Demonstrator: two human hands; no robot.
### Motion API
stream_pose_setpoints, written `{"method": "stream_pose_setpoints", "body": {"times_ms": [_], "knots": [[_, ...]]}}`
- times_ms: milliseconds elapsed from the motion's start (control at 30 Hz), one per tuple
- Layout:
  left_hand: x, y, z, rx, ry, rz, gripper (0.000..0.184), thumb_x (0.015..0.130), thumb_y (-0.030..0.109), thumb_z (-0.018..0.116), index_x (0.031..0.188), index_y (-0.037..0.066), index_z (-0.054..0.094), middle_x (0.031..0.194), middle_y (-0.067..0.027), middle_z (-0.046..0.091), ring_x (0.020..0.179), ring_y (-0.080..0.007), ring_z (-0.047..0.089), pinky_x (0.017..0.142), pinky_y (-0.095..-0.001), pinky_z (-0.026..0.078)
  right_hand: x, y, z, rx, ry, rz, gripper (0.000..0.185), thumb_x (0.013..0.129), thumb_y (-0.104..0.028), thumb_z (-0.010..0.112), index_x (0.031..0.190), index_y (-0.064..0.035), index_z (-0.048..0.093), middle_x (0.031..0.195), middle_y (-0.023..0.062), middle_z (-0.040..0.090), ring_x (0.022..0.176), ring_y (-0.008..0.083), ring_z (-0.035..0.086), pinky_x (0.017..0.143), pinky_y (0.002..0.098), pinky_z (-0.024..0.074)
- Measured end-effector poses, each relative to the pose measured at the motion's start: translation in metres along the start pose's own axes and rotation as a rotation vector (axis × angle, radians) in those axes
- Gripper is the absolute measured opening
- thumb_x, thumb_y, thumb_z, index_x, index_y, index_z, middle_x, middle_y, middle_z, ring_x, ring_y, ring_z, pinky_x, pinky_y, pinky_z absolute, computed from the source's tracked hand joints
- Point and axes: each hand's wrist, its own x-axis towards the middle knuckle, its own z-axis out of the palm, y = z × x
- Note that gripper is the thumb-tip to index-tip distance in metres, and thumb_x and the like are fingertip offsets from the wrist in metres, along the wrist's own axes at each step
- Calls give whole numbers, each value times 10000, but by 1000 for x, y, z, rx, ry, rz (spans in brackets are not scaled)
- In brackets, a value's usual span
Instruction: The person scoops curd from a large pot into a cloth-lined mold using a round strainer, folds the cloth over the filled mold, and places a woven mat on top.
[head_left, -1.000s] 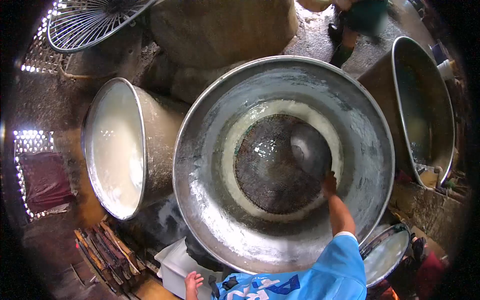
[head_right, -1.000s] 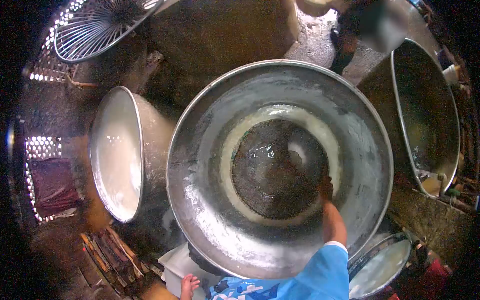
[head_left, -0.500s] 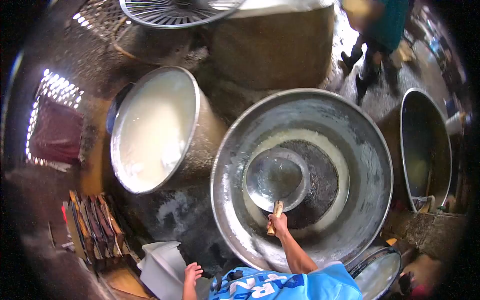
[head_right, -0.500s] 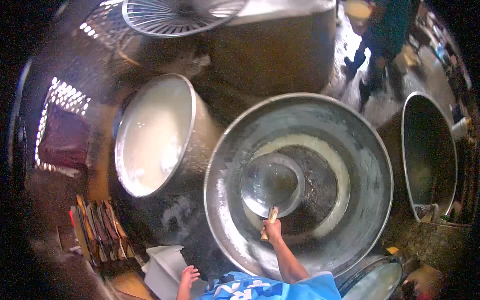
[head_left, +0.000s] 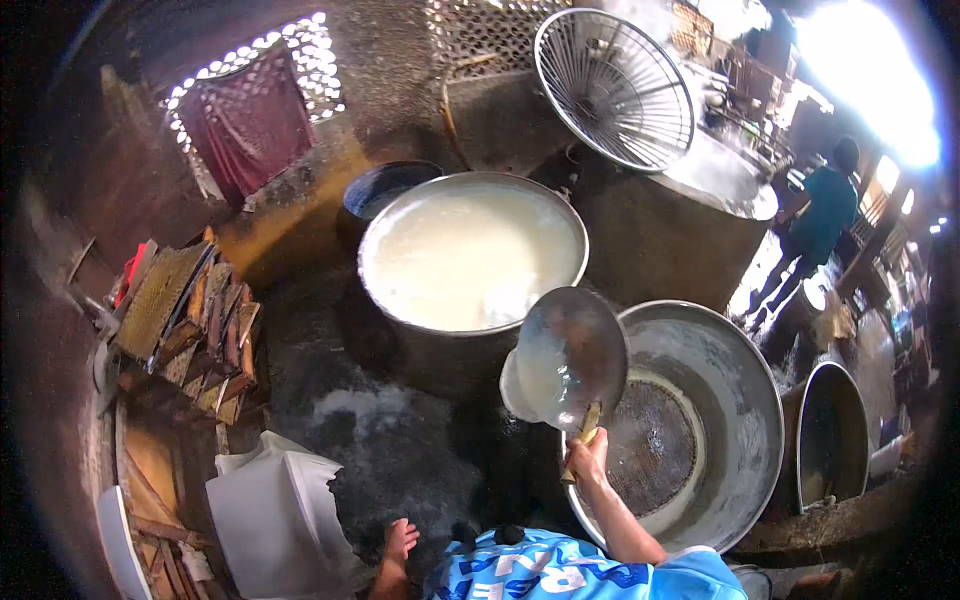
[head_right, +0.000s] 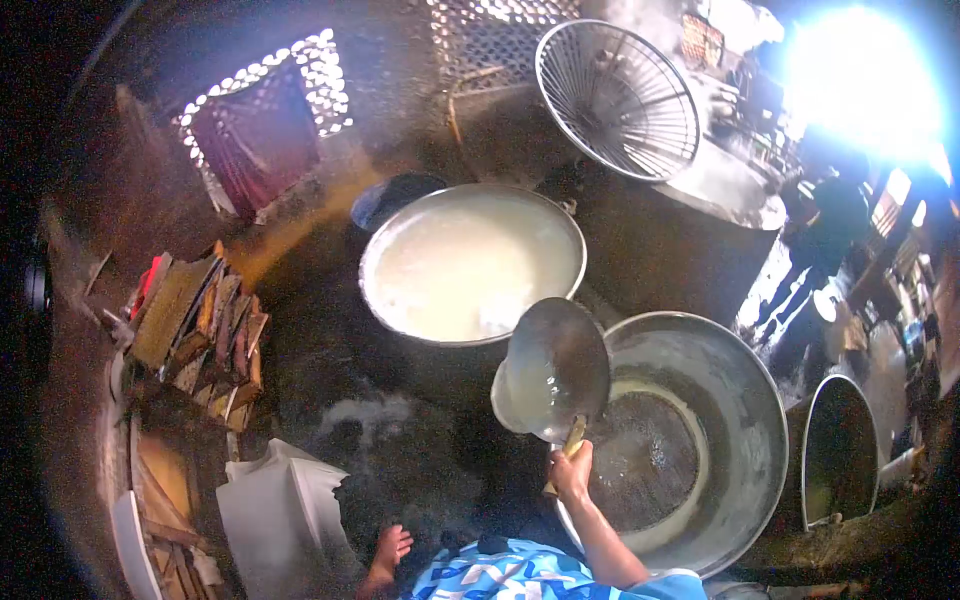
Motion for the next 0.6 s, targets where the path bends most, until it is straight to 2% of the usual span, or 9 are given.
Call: {"method": "stream_pose_setpoints", "body": {"times_ms": [33, 100, 133, 200, 267, 333, 400, 433, 600], "knots": [[11, -20, -26, -76, 1, -60, 355, 843, 343, 467, 1117, 119, 501, 1018, -77, 584, 886, -231, 578, 678, -381, 441, 10, 26, 10, -59, -34, -91, 310, 715, -7, 563, 956, -44, 371, 709, 72, 461, 506, 153, 498, 431, 302, 428], [24, -59, -75, -202, 29, -168, 308, 847, 361, 435, 1049, 143, 518, 994, -57, 571, 872, -235, 567, 633, -363, 434, 9, 19, 24, -219, -132, -230, 317, 738, -6, 578, 975, -59, 374, 694, 53, 467, 509, 131, 503, 429, 282, 439], [23, -73, -91, -232, 39, -196, 300, 847, 363, 431, 1039, 147, 516, 983, -55, 568, 864, -234, 565, 626, -360, 431, -4, -5, 29, -302, -159, -308, 348, 738, -31, 606, 1012, -54, 393, 748, 67, 520, 540, 139, 536, 425, 273, 443], [15, -94, -115, -283, 60, -244, 284, 848, 366, 423, 1017, 155, 511, 962, -51, 562, 847, -234, 561, 612, -355, 426, 1, -27, 36, -377, -240, -470, 391, 725, -51, 632, 1049, -43, 414, 808, 83, 558, 642, 164, 568, 509, 305, 476], [14, -104, -128, -312, 63, -267, 270, 848, 369, 415, 995, 163, 506, 942, -47, 556, 831, -234, 557, 598, -350, 420, 10, -53, 36, -570, -292, -627, 442, 677, -110, 635, 1070, -50, 441, 885, 151, 576, 836, 281, 590, 718, 396, 474], [15, -110, -139, -329, 57, -277, 256, 849, 372, 406, 974, 170, 501, 921, -43, 550, 814, -233, 553, 584, -344, 415, 32, -62, 32, -831, -366, -654, 472, 643, -115, 623, 1082, -97, 450, 865, 168, 591, 831, 358, 589, 702, 437, 473], [21, -109, -146, -327, 46, -273, 244, 849, 376, 398, 952, 178, 496, 900, -40, 544, 798, -233, 549, 570, -339, 409, 34, -93, 28, -1151, -491, -654, 500, 613, -104, 618, 1083, -147, 456, 825, 164, 607, 809, 382, 586, 678, 476, 460], [25, -108, -148, -326, 38, -265, 238, 849, 377, 394, 942, 182, 494, 889, -38, 541, 789, -232, 547, 563, -336, 406, 46, -90, 29, -1306, -510, -689, 480, 651, -111, 608, 1093, -215, 452, 805, 152, 627, 745, 370, 611, 603, 484, 464], [40, -84, -136, -283, -17, -212, 217, 851, 385, 373, 888, 201, 482, 837, -28, 526, 748, -231, 537, 529, -322, 392, 74, -77, 16, -1688, -732, -696, 446, 709, -216, 650, 1124, -296, 507, 899, 44, 641, 777, 268, 633, 604, 406, 485]]}}
